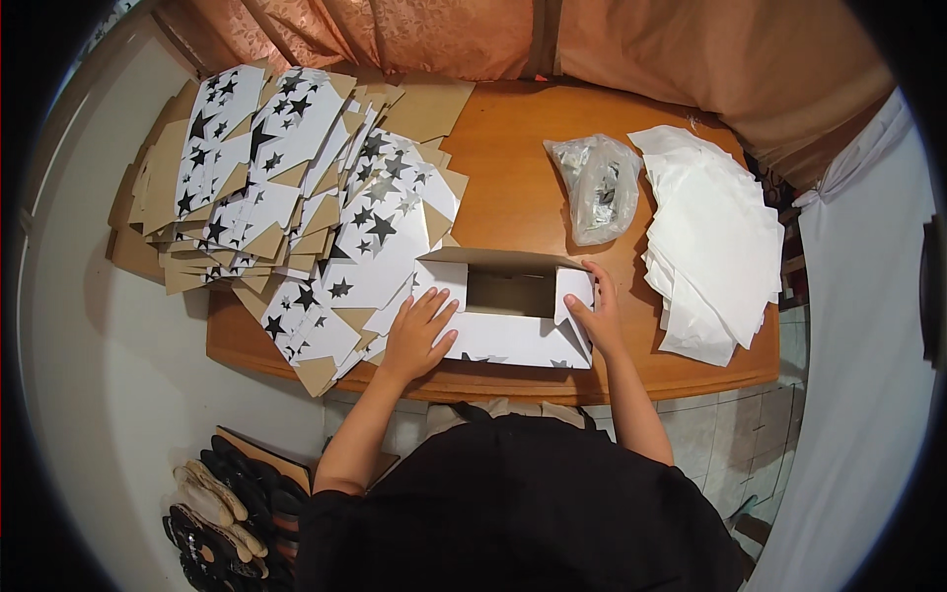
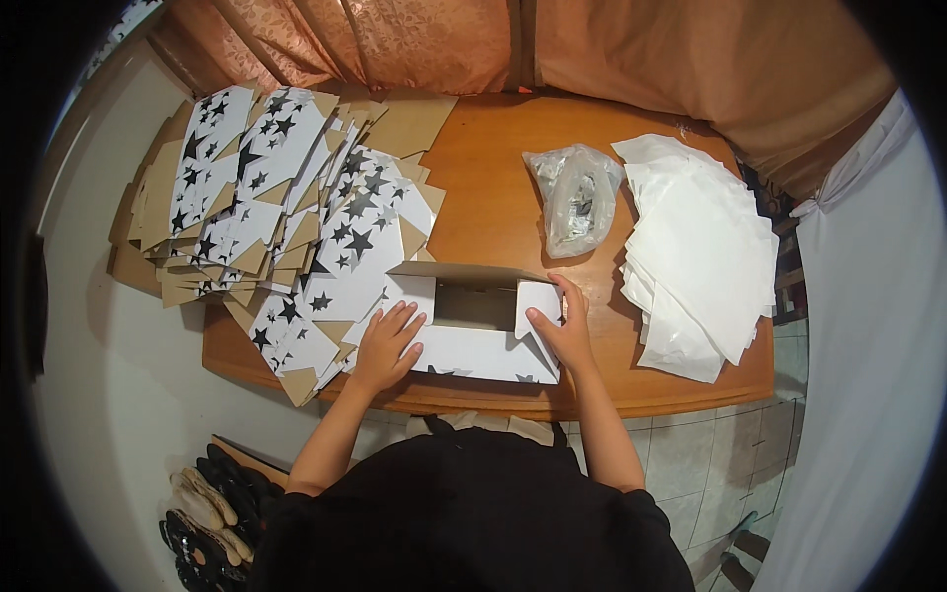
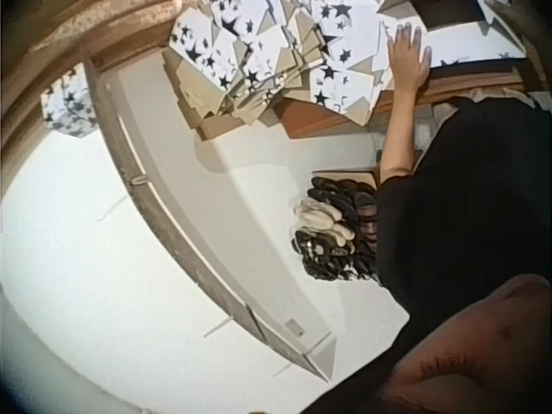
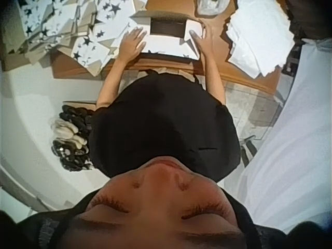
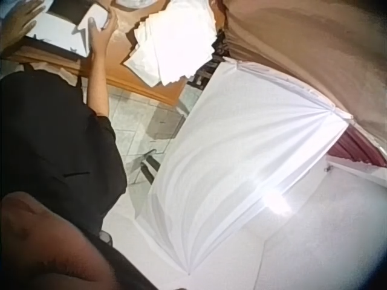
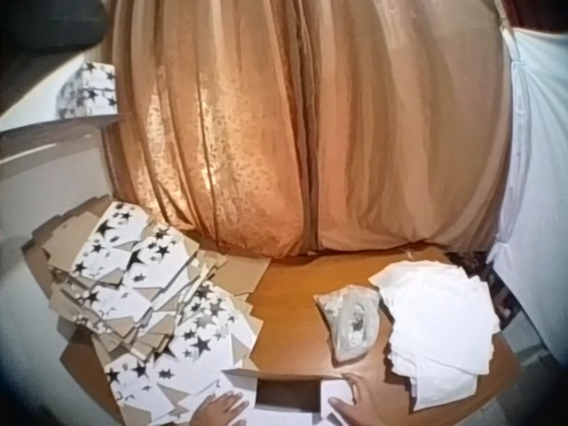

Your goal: The recorder folds cardboard shoe boxes, lines them with paper, and places them on a shelf.

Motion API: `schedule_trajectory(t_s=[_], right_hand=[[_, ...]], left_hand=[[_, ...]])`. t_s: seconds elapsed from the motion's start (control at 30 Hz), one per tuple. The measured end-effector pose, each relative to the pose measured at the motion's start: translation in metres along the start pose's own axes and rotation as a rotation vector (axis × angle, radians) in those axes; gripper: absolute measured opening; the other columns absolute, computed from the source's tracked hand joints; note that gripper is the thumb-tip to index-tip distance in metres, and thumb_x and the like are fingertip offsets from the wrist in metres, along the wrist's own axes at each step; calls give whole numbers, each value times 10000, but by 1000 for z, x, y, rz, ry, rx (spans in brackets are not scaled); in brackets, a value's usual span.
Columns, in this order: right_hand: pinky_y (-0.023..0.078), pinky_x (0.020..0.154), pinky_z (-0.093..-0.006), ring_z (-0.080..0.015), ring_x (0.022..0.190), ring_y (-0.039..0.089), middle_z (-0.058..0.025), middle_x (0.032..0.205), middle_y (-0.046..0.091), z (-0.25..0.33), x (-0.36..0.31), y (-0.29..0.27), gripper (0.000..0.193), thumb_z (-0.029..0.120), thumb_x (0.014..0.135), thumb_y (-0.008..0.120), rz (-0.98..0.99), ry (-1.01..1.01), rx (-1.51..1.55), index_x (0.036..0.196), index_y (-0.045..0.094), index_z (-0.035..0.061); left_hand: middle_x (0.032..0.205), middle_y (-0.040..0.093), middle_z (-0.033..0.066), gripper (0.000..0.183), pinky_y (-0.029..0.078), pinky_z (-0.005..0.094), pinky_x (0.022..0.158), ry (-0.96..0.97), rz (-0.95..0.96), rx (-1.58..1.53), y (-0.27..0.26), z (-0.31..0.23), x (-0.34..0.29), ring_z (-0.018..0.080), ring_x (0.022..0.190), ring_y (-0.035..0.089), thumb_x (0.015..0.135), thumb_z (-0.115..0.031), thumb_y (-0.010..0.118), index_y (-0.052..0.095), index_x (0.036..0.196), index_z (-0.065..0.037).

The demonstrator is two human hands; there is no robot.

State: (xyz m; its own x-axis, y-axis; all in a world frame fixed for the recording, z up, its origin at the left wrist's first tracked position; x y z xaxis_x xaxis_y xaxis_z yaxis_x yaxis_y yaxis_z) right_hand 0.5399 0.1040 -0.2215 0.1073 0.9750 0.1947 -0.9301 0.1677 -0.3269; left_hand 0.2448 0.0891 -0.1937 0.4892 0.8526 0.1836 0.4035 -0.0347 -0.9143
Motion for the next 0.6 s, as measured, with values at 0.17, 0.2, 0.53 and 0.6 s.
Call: schedule_trajectory(t_s=[0.17, 0.2, 0.53, 0.6], right_hand=[[309, 978, -358, -253, 1124, 426, -121, 1175, 478, 3, 0, 1, 606, 309, 730, 713, -23, 77, 1, 1217, 468, 44], [309, 978, -358, -253, 1124, 426, -121, 1175, 478, 7, 0, 1, 606, 309, 730, 713, -27, 79, 1, 1217, 468, 44], [276, 975, -423, -317, 1138, 403, -119, 1220, 466, 24, 5, 10, 688, 255, 645, 750, -43, 4, -553, 1234, 432, 94], [283, 986, -394, -304, 1128, 418, -126, 1187, 482, 23, 5, 8, 638, 250, 666, 736, -53, -24, -418, 1205, 452, 60]], left_hand=[[1313, 467, 114, 430, 245, 520, 1028, -19, 44, -15, 4, 5, -1, 298, 1256, 386, 843, -291, 519, 531, 1227, -98], [1305, 475, 115, 435, 245, 522, 1029, -2, 29, -30, 4, 5, -1, 291, 1252, 392, 842, -300, 523, 531, 1228, -99], [1305, 466, 150, 525, 294, 464, 1021, -18, -146, -172, 6, 12, -6, 328, 1235, 409, 782, -234, 578, 475, 1270, -69], [1327, 429, 189, 569, 285, 449, 1032, -5, -177, -180, 5, 12, -8, 350, 1246, 388, 781, -218, 568, 427, 1300, -31]])
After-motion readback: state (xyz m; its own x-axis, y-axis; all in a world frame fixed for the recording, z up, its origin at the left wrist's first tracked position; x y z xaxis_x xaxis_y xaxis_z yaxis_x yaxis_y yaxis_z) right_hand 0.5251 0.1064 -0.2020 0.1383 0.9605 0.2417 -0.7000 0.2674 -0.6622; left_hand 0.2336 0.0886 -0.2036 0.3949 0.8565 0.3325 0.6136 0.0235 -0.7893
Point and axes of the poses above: each hand's wrist, its own x-axis towards the middle knuckle, its own y-axis out of the palm, z = x × y, the point moved 5 cm from there along x, towards the middle knuckle
